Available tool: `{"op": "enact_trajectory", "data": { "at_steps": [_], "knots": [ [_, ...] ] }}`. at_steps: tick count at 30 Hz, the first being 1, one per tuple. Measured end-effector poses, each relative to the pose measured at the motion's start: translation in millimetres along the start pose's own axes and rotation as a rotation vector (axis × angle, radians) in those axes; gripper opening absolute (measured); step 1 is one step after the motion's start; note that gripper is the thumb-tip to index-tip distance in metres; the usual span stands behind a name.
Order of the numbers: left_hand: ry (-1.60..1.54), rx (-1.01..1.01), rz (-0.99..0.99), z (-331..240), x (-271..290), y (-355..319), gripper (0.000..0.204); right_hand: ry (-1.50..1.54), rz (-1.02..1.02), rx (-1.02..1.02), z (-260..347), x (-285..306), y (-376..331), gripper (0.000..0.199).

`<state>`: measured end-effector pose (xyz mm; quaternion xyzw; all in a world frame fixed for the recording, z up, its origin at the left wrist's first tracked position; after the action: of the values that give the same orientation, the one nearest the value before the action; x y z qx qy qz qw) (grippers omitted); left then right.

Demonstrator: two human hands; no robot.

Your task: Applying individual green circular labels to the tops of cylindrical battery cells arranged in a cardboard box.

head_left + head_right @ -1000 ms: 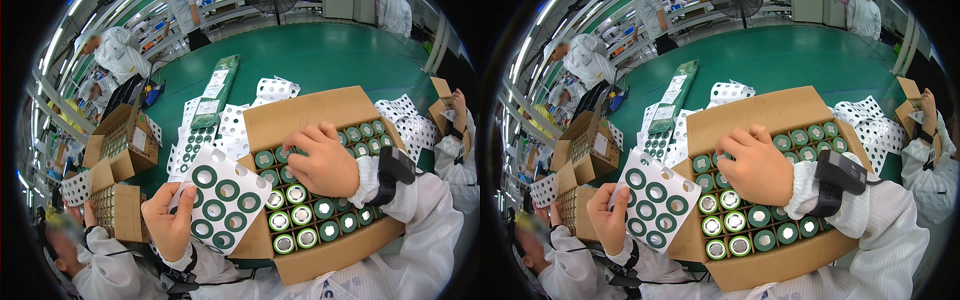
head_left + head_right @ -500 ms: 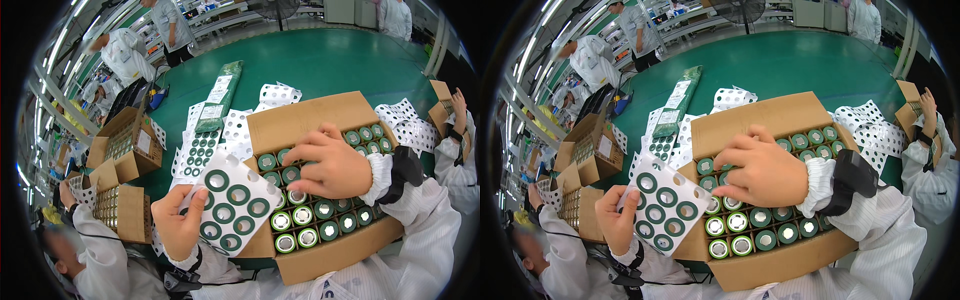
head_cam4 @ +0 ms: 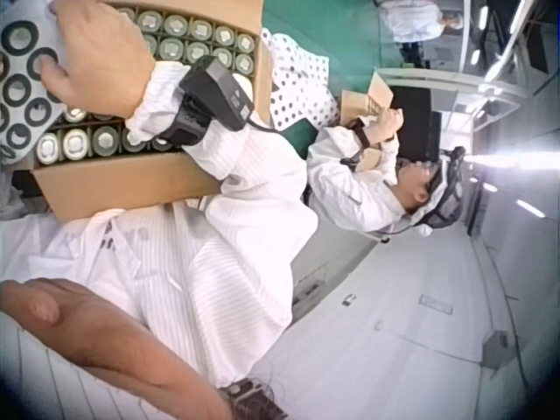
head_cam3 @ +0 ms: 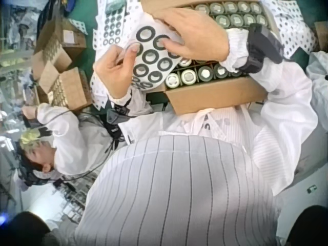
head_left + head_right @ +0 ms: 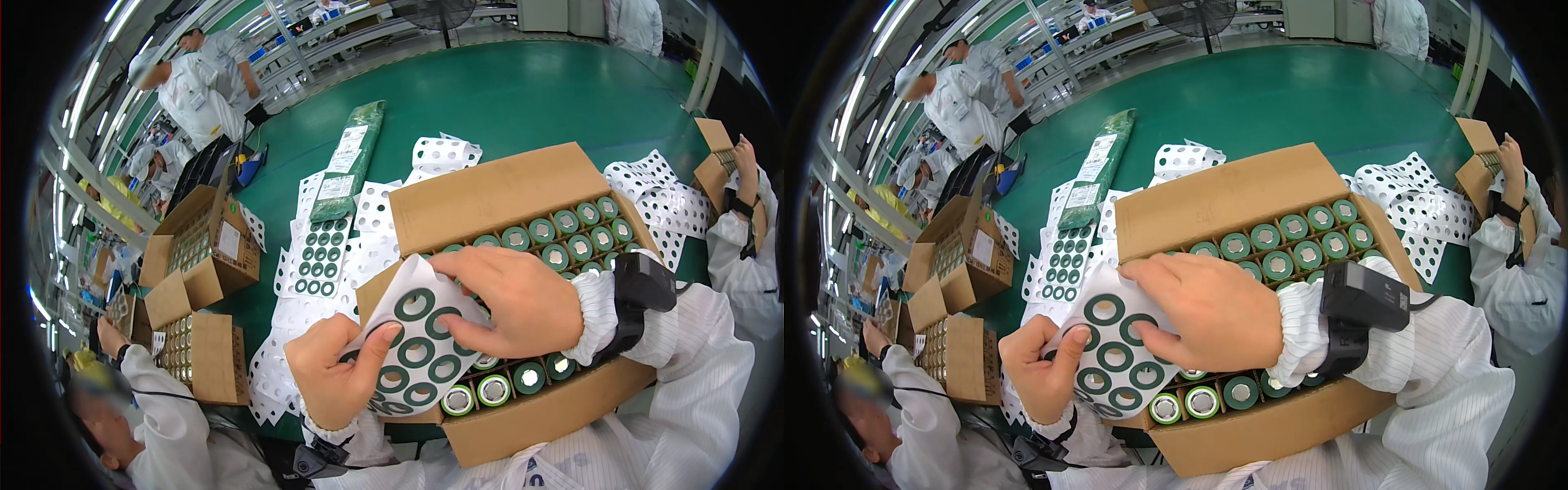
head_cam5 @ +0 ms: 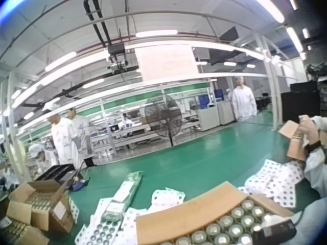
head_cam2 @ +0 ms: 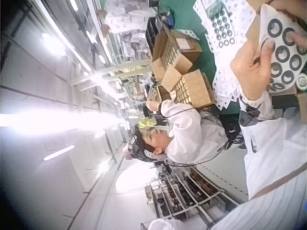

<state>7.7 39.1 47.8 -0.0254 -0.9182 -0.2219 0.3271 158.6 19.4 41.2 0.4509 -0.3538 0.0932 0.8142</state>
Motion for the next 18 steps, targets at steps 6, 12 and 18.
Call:
{"op": "enact_trajectory", "data": {
  "at_steps": [6, 12, 18],
  "knots": [
    [-0.02, 0.082, -0.039, 12, 8, 4, 0.036, 0.023, -0.053, -0.047, -11, 15, 0, 0.033],
    [0.06, 0.07, -0.026, 19, 9, 9, 0.042, -0.009, -0.021, -0.068, -15, 15, -3, 0.026],
    [0.009, 0.097, -0.084, 18, 11, 9, 0.024, 0.118, -0.052, -0.109, -17, 14, -5, 0.021]
  ]
}}
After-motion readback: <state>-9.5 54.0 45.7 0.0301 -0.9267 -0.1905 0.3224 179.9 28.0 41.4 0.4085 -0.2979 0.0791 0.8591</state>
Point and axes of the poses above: each hand's wrist, its own y-axis towards the middle knuckle, its own x-axis out of the back of the hand, z = x × y, the point moved 10 cm from there along y, towards the middle knuckle, and after that the axes turned 12 degrees about x, right-handed, at the moved point
